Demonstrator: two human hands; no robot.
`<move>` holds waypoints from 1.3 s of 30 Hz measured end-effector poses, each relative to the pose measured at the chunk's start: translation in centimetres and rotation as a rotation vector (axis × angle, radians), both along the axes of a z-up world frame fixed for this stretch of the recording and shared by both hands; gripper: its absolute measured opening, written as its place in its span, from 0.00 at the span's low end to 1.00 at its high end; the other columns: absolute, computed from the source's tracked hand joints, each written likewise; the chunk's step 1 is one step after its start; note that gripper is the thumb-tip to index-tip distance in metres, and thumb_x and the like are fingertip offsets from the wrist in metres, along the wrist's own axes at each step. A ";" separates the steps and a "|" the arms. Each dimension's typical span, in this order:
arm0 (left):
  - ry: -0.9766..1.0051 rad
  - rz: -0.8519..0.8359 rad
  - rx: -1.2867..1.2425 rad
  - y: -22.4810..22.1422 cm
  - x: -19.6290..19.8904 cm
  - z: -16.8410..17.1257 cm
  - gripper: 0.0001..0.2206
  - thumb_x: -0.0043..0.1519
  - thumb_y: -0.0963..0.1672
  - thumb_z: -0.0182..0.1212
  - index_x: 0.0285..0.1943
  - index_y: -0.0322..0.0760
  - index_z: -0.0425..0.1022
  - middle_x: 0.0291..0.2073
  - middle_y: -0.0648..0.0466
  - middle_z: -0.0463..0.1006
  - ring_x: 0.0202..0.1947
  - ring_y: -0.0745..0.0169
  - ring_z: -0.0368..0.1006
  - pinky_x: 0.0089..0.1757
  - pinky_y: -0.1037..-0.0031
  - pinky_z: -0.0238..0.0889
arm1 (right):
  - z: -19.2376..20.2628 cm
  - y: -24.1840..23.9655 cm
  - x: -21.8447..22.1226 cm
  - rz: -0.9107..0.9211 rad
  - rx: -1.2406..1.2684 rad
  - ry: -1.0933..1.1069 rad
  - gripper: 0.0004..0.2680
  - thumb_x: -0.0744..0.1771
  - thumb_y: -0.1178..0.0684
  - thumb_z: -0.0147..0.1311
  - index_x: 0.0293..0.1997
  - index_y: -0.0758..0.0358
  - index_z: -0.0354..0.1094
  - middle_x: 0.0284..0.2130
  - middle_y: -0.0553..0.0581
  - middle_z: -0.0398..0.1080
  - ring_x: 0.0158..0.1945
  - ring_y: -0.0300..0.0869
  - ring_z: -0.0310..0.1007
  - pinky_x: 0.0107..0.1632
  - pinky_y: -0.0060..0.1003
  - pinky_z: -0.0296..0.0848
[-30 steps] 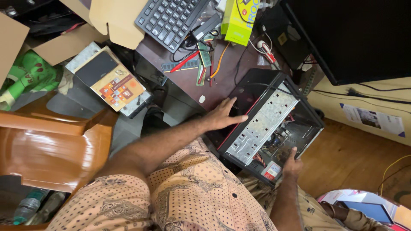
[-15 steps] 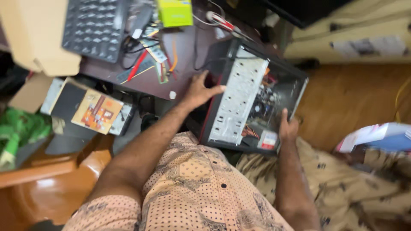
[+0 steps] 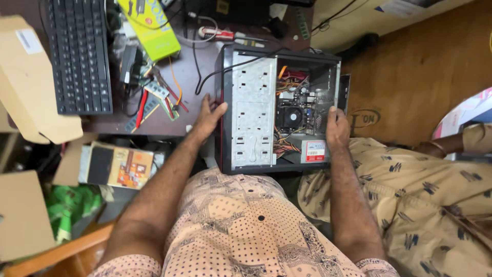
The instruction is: The person removes a keyboard from the workspace, detaches the front bezel of a computer case, inserts a small circuit board into a slot on the bezel, and then reattaches the bezel to the chassis.
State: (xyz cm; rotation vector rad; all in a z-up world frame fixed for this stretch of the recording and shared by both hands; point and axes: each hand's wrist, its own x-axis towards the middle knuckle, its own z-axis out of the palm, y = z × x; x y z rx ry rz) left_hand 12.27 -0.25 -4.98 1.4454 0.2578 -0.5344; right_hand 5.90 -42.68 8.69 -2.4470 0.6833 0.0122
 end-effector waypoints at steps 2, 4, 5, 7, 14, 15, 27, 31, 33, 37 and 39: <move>0.026 -0.031 -0.132 1.3 -0.8 -0.5 0.42 0.67 0.57 0.60 0.79 0.25 0.44 0.66 0.52 0.62 0.65 0.63 0.61 0.62 0.65 0.56 | 0.6 0.7 -0.2 -0.005 -0.108 -0.047 0.20 0.73 0.38 0.39 0.55 0.68 0.70 0.44 0.75 0.74 0.50 0.68 0.72 0.54 0.54 0.68; 0.079 -0.033 -0.133 3.0 -2.3 -0.7 0.35 0.67 0.58 0.55 0.71 0.26 0.57 0.58 0.52 0.69 0.56 0.64 0.66 0.55 0.66 0.59 | 1.4 1.2 -0.4 -0.021 -0.090 -0.058 0.20 0.73 0.38 0.38 0.55 0.68 0.70 0.43 0.76 0.73 0.49 0.69 0.71 0.53 0.55 0.68; 0.142 -0.023 -0.150 4.0 -3.3 -0.8 0.32 0.67 0.59 0.50 0.63 0.26 0.71 0.49 0.53 0.77 0.48 0.64 0.71 0.48 0.67 0.62 | 1.9 1.5 -0.5 -0.024 -0.088 -0.058 0.20 0.73 0.38 0.37 0.54 0.67 0.70 0.43 0.76 0.73 0.49 0.69 0.71 0.52 0.56 0.68; 0.225 -0.027 -0.078 5.7 -5.6 -1.3 0.31 0.68 0.60 0.47 0.54 0.28 0.75 0.40 0.52 0.77 0.40 0.61 0.72 0.43 0.65 0.63 | 2.5 2.0 -0.4 -0.055 -0.057 -0.079 0.20 0.74 0.38 0.37 0.52 0.68 0.70 0.41 0.76 0.73 0.48 0.69 0.71 0.51 0.57 0.67; 0.185 -0.715 1.019 16.3 -17.9 -2.5 0.27 0.67 0.60 0.54 0.54 0.39 0.83 0.44 0.42 0.82 0.48 0.43 0.77 0.51 0.60 0.68 | 2.0 1.9 -0.5 -0.080 -0.002 -0.132 0.22 0.74 0.38 0.35 0.42 0.70 0.70 0.36 0.74 0.73 0.42 0.66 0.71 0.47 0.57 0.67; 0.275 -0.757 1.042 17.7 -19.7 -2.7 0.27 0.66 0.60 0.54 0.54 0.39 0.82 0.45 0.41 0.82 0.49 0.42 0.76 0.51 0.60 0.68 | 1.5 1.4 -0.6 -0.068 -0.006 -0.122 0.22 0.74 0.38 0.35 0.42 0.70 0.70 0.36 0.74 0.73 0.42 0.66 0.71 0.47 0.57 0.67; 0.591 -0.359 0.809 25.1 -31.4 -2.4 0.28 0.61 0.59 0.57 0.51 0.31 0.82 0.47 0.34 0.83 0.53 0.36 0.77 0.54 0.56 0.68 | -1.9 -1.4 -0.9 -0.030 -0.261 -0.045 0.22 0.73 0.36 0.44 0.53 0.70 0.74 0.45 0.77 0.73 0.50 0.69 0.70 0.52 0.56 0.67; 0.561 -0.271 0.721 24.5 -31.7 -3.3 0.25 0.59 0.56 0.58 0.55 0.36 0.81 0.50 0.35 0.81 0.54 0.38 0.76 0.55 0.57 0.67 | -1.2 -0.6 0.3 0.011 -0.338 -0.066 0.21 0.73 0.37 0.44 0.52 0.71 0.74 0.46 0.78 0.72 0.50 0.69 0.70 0.53 0.57 0.66; 0.532 -0.284 0.690 24.5 -31.2 -3.7 0.25 0.59 0.56 0.59 0.56 0.38 0.80 0.50 0.35 0.80 0.54 0.38 0.76 0.55 0.58 0.67 | -1.2 -0.4 0.2 0.021 -0.365 -0.065 0.21 0.73 0.37 0.44 0.52 0.72 0.74 0.46 0.78 0.72 0.51 0.70 0.70 0.53 0.57 0.66; 0.514 -0.310 0.667 25.6 -29.5 -3.1 0.27 0.61 0.58 0.59 0.55 0.34 0.79 0.52 0.38 0.80 0.55 0.39 0.75 0.56 0.60 0.66 | -1.3 -0.9 -0.6 -0.001 -0.403 -0.030 0.21 0.74 0.38 0.44 0.51 0.73 0.74 0.47 0.79 0.72 0.52 0.70 0.69 0.54 0.58 0.66; 0.510 -0.294 0.684 26.5 -28.1 -1.5 0.27 0.60 0.58 0.60 0.54 0.33 0.79 0.52 0.39 0.81 0.55 0.40 0.76 0.56 0.60 0.66 | -1.3 -1.2 -0.6 -0.007 -0.424 -0.020 0.21 0.74 0.38 0.44 0.51 0.74 0.74 0.47 0.79 0.71 0.52 0.71 0.69 0.54 0.58 0.65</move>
